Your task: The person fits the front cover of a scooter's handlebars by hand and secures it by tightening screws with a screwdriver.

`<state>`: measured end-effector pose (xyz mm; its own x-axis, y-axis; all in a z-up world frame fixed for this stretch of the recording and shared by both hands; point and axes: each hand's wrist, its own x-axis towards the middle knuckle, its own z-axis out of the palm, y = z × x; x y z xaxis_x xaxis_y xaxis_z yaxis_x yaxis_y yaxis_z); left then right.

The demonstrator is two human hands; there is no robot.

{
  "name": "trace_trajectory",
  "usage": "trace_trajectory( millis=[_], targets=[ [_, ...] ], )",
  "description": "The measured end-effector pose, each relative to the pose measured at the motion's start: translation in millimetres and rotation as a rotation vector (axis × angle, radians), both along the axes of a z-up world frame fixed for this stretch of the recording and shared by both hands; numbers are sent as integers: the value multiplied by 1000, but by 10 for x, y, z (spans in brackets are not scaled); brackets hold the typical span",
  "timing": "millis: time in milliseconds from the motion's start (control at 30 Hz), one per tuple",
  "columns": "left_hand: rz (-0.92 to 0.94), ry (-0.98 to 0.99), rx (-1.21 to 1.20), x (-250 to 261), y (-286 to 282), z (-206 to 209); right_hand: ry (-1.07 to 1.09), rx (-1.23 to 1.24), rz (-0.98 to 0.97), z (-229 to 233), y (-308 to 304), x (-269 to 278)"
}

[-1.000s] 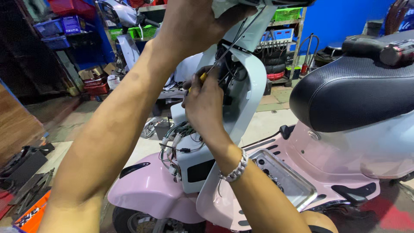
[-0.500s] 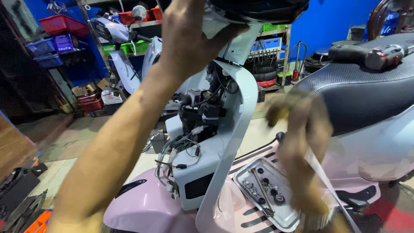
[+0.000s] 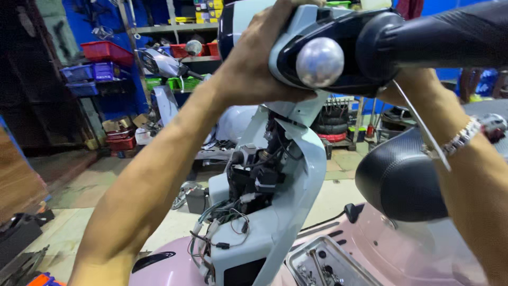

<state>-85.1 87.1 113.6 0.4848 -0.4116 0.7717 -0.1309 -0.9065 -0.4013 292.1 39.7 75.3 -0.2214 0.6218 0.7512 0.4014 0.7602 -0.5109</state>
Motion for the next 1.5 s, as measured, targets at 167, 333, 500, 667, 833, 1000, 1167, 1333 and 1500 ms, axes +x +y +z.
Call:
trace_trajectory(
  millis=[167,333,500,667,833,1000,1167,1333,1500],
  targets=[
    [52,-162,-84,121,-113,-203,-951,528,-840,33,-466,-147],
    [35,-213,-50,131,-182,-256,475,188,60,-239,-586,-1027],
    [373,-33,99,-355,77,-32,-597,560,-656,-210,-551,-874],
    [112,-67,-52,-502,581,-264,-555,375,-663,-370,-163,-791],
    [-135,-131,-365,-129,768,-636,-29,28,-135,-310,105,-1001],
    [-124,-258,-354,-38,741,-764,-51,-52,-79,-317,-11,-868],
    [86,-309,-340,-71,597,-812,1,-145,-262,-470,276,-714],
    [570,-455,-108,-62,143,-861,-591,474,-370,-611,141,-421],
    [303,-241,-91,112,-152,-544,-27,120,-34,-274,-60,-298]
  ],
)
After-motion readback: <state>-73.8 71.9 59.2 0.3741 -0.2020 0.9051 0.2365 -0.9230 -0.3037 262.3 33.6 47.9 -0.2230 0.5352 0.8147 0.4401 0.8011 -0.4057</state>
